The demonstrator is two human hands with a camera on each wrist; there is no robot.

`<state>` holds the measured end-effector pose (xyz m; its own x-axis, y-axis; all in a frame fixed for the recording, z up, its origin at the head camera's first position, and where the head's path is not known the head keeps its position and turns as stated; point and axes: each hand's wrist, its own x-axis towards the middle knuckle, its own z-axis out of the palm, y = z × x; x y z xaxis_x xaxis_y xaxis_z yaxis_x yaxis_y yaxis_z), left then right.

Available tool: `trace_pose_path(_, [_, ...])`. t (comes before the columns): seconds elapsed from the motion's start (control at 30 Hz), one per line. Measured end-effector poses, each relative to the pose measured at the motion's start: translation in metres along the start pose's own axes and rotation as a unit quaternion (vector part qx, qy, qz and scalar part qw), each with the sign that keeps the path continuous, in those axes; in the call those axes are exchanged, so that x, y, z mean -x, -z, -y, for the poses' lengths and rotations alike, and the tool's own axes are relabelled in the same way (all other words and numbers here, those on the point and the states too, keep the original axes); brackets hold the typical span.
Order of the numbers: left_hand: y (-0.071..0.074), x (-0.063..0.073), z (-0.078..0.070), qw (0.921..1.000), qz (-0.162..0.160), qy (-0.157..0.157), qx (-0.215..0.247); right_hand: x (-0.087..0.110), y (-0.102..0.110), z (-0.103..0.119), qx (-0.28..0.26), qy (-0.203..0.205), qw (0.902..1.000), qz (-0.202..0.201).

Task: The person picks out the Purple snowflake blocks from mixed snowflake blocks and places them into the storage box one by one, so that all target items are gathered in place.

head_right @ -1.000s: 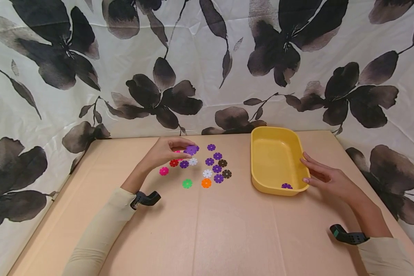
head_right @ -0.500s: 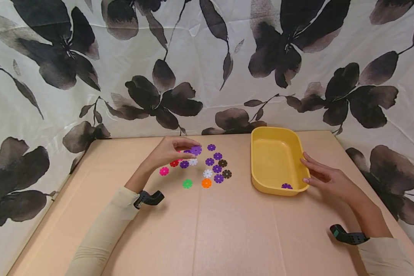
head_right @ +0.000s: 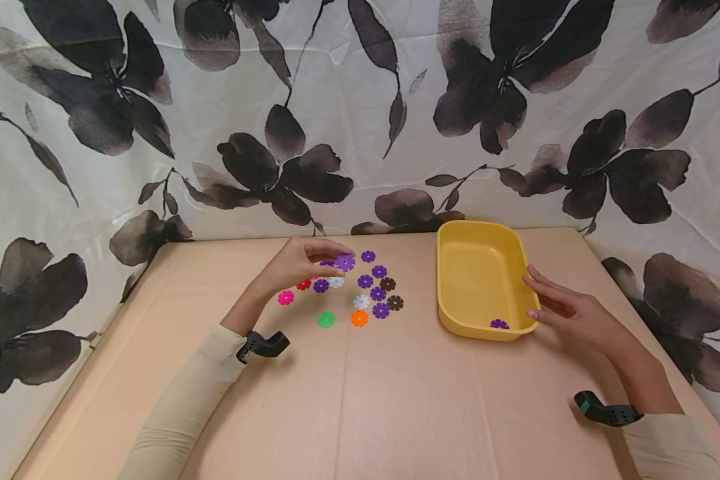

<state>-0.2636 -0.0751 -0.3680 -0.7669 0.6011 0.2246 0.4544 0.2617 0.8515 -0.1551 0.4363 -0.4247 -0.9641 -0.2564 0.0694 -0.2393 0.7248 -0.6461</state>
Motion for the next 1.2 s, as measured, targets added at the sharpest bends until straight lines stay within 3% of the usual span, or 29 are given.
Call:
trace_pose_path(0.87, [-0.015,-0.006,-0.014,0.9986,0.027,-0.040,-0.021,0.011,-0.003,0.003,0.008,-0.012,0.9999,-0.005])
trace_pose_path(1.2, [-0.021,-0.010,-0.021,0.9969,0.052,-0.054,0.023,0.013,-0.005,0.007,0.001,-0.012,0.9999,-0.001])
